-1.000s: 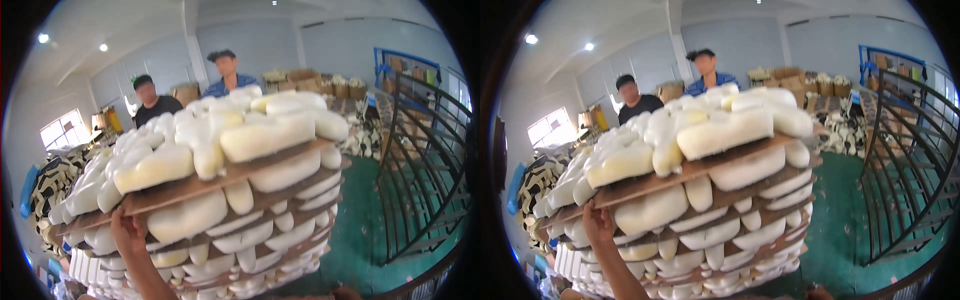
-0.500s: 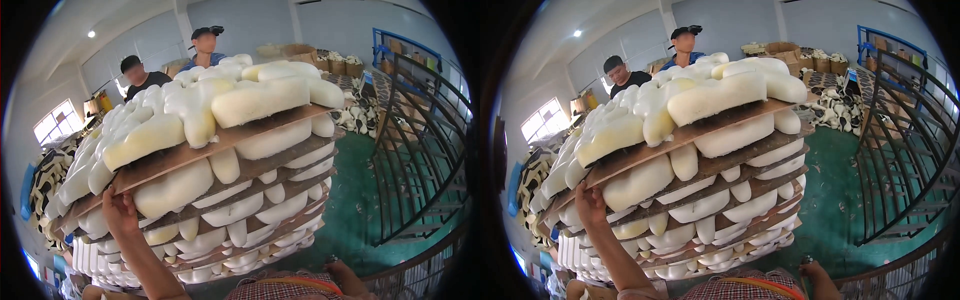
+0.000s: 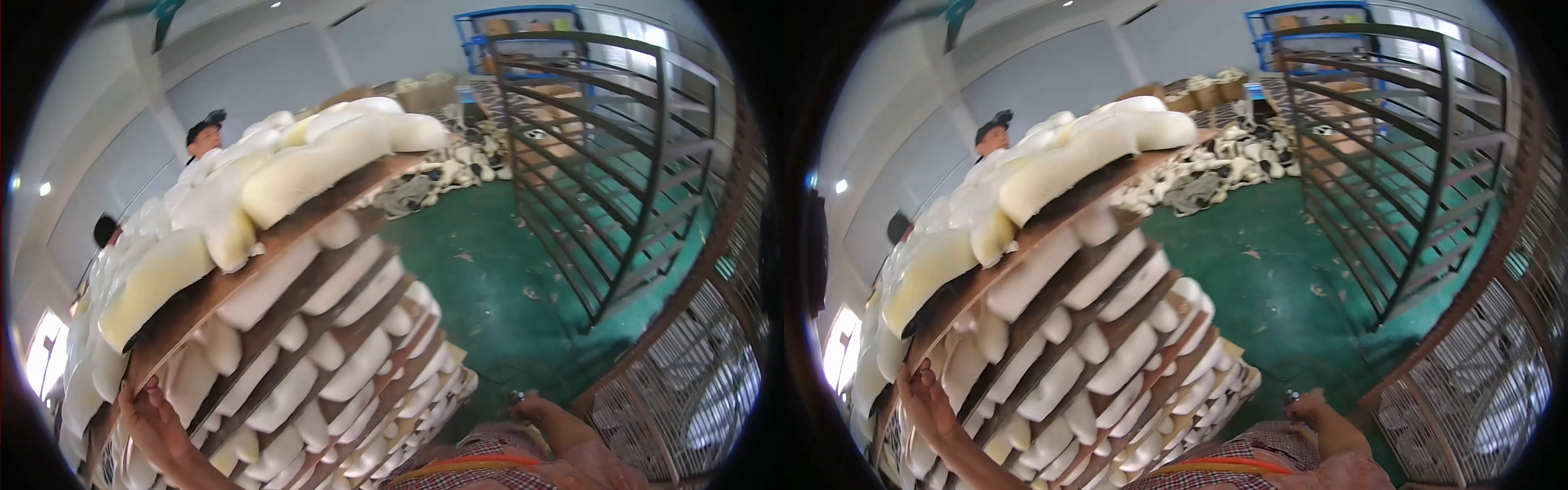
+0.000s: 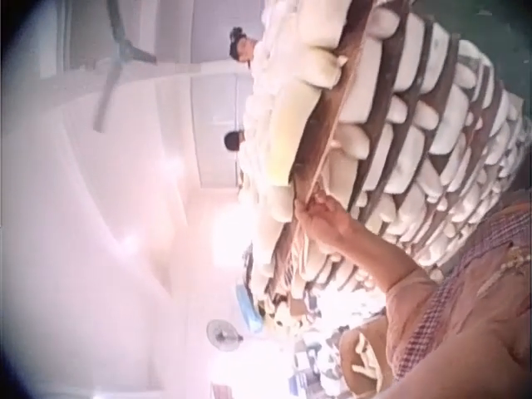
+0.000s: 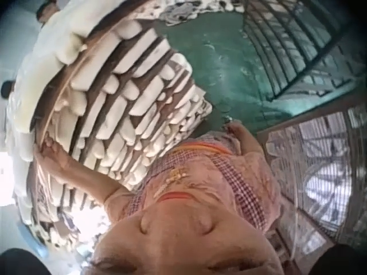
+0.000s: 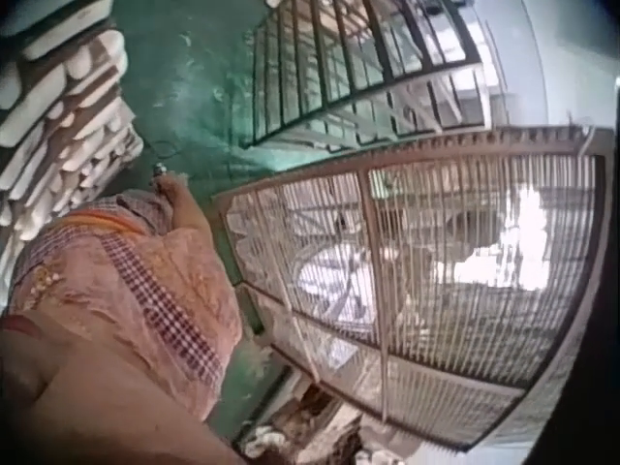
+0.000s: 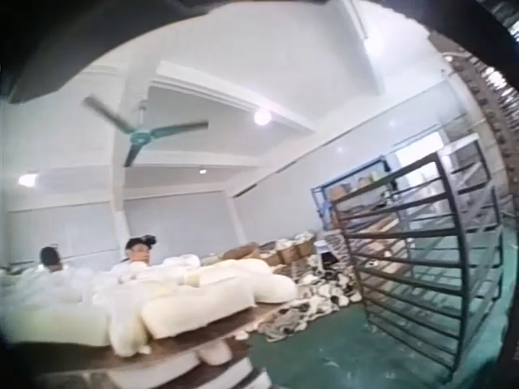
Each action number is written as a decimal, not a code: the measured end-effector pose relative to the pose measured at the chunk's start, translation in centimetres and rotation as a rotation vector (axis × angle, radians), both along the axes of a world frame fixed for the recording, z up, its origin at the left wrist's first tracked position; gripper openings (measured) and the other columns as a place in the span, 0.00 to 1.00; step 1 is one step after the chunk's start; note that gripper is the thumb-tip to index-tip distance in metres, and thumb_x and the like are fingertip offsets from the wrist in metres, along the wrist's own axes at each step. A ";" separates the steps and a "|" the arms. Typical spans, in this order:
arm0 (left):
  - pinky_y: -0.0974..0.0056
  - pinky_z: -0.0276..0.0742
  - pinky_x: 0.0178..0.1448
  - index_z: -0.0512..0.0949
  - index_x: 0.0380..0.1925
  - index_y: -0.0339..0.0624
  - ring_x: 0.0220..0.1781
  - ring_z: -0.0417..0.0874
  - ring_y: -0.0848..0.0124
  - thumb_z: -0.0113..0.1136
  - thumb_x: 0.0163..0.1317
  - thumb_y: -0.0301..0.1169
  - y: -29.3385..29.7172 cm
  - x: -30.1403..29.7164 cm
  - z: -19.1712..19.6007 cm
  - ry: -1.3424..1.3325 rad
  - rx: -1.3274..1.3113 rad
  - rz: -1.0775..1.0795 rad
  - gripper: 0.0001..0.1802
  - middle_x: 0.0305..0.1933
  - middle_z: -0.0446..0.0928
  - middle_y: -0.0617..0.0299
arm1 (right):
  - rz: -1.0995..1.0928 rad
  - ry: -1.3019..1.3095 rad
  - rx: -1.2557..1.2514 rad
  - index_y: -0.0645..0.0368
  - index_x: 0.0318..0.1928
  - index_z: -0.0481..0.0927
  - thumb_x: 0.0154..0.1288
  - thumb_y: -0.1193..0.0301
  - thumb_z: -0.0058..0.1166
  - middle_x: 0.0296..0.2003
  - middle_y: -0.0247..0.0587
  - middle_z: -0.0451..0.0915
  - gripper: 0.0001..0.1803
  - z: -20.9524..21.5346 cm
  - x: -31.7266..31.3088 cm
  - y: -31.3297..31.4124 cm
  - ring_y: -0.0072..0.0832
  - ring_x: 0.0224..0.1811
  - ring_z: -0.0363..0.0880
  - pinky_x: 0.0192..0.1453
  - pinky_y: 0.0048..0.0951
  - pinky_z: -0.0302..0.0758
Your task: Apply adhesive to foam pads using a spray gun and stack the boards on a drying rack.
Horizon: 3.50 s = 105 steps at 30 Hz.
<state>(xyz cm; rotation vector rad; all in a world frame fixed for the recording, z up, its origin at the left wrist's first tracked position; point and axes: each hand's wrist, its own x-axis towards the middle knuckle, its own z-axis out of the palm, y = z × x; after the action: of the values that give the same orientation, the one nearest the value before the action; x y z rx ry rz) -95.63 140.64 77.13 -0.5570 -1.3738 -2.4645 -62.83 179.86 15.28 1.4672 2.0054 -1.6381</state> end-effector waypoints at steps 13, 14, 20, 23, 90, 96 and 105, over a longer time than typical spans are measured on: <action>0.79 0.61 0.22 0.67 0.45 0.33 0.24 0.68 0.80 0.40 0.66 0.32 30.1 9.2 3.4 0.082 0.025 -0.459 0.14 0.44 0.74 0.38 | -0.484 0.194 -0.447 0.68 0.22 0.77 0.47 0.74 0.61 0.19 0.46 0.76 0.09 4.0 10.7 8.2 0.31 0.16 0.75 0.16 0.32 0.71; 0.79 0.62 0.22 0.66 0.46 0.33 0.23 0.67 0.80 0.39 0.66 0.31 32.5 10.5 3.9 0.095 0.029 -0.470 0.14 0.45 0.74 0.36 | -0.450 0.178 -0.357 0.68 0.21 0.76 0.48 0.74 0.61 0.19 0.46 0.76 0.09 3.9 10.7 9.9 0.31 0.16 0.75 0.17 0.32 0.71; 0.76 0.65 0.25 0.62 0.46 0.28 0.25 0.71 0.76 0.31 0.68 0.31 44.4 16.8 5.4 0.148 0.088 -0.625 0.16 0.43 0.72 0.31 | -0.376 0.340 -0.061 0.64 0.21 0.75 0.50 0.69 0.57 0.15 0.43 0.75 0.10 9.6 6.3 21.5 0.31 0.12 0.73 0.17 0.31 0.69; 0.70 0.70 0.34 0.61 0.45 0.28 0.34 0.79 0.66 0.32 0.67 0.31 46.4 16.2 7.4 0.205 0.116 -0.762 0.16 0.41 0.75 0.34 | -0.743 0.580 0.137 0.58 0.34 0.77 0.50 0.64 0.57 0.24 0.42 0.78 0.13 16.8 -1.5 26.1 0.27 0.22 0.77 0.25 0.31 0.71; 0.71 0.72 0.41 0.74 0.47 0.34 0.33 0.76 0.76 0.51 0.53 0.25 -28.7 40.1 -31.6 -1.003 -0.410 -0.201 0.19 0.33 0.78 0.61 | 0.220 1.983 -0.639 0.68 0.45 0.71 0.67 0.61 0.39 0.37 0.44 0.76 0.20 63.1 -22.0 -26.3 0.25 0.37 0.73 0.38 0.21 0.70; 0.68 0.74 0.39 0.76 0.41 0.35 0.32 0.78 0.69 0.61 0.49 0.24 -33.5 37.2 -27.6 -0.912 -0.712 -0.089 0.17 0.30 0.78 0.59 | 0.123 2.080 -0.460 0.68 0.47 0.71 0.67 0.63 0.40 0.39 0.46 0.77 0.19 64.1 -28.3 -34.1 0.26 0.40 0.74 0.44 0.21 0.72; 0.74 0.70 0.35 0.79 0.30 0.34 0.30 0.73 0.82 0.61 0.47 0.21 -47.8 26.6 -21.2 -0.667 -0.834 0.654 0.08 0.26 0.76 0.68 | 0.701 1.773 -0.288 0.67 0.41 0.75 0.64 0.59 0.46 0.34 0.44 0.79 0.20 68.5 -31.2 -45.3 0.29 0.36 0.78 0.41 0.23 0.75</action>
<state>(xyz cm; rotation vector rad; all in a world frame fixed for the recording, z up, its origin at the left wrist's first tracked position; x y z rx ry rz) -69.02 92.87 55.98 0.5844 -2.3497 -1.5067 -93.99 134.57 83.75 -1.2849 1.9539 -2.7614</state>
